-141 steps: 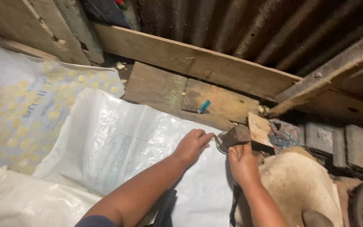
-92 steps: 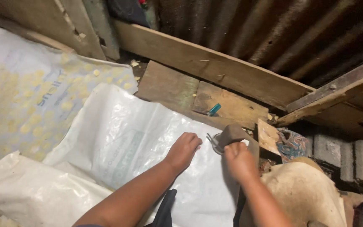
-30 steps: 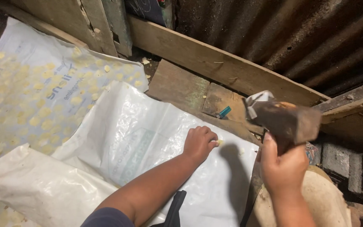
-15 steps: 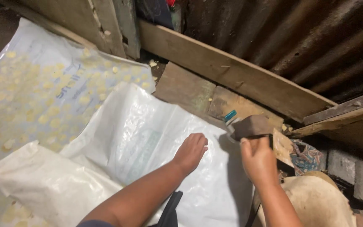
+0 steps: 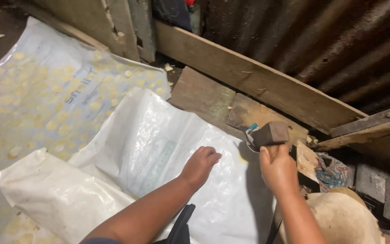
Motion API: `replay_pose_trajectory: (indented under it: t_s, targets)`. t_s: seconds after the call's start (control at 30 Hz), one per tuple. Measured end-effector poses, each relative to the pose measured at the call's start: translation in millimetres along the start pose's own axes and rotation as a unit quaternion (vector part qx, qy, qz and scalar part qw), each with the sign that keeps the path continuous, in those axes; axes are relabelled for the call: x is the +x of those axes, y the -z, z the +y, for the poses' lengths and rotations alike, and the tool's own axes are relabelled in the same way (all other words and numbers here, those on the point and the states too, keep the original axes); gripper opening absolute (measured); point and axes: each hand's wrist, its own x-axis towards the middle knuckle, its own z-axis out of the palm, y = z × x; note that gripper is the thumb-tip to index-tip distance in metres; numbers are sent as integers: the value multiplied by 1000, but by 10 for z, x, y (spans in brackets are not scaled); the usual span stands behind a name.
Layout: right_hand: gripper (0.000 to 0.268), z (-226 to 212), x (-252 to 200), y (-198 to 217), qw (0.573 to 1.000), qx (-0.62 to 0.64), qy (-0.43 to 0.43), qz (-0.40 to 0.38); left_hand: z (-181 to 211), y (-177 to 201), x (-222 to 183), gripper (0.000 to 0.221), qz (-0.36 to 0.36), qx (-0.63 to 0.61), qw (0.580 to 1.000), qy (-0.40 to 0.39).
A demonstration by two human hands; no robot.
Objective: Cracking beans with a hammer and grinding them with a stone
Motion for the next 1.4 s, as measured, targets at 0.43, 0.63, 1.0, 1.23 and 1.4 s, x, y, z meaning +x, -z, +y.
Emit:
replay_pose_trajectory:
  t_s: [0.43, 0.63, 1.0, 1.23, 1.4]
  targets:
    - [38, -26, -224, -249, 991, -28, -83, -97, -87, -269, 297, 21, 50, -84, 995, -6]
    - [32, -480, -331, 364, 979, 57, -130, -148, 29, -370, 651, 58, -2, -169, 972, 160]
    - [56, -411, -217, -422, 992, 85, -43, -87, -84, -233, 511, 41, -24, -204, 933, 296]
    - [48, -63, 170, -467, 995, 35, 51, -75, -15, -184, 20, 51, 5, -2, 997, 77]
    - [56, -290, 11, -244, 999, 11, 40, 26, -124, -43, 44, 16, -32, 3, 998, 58]
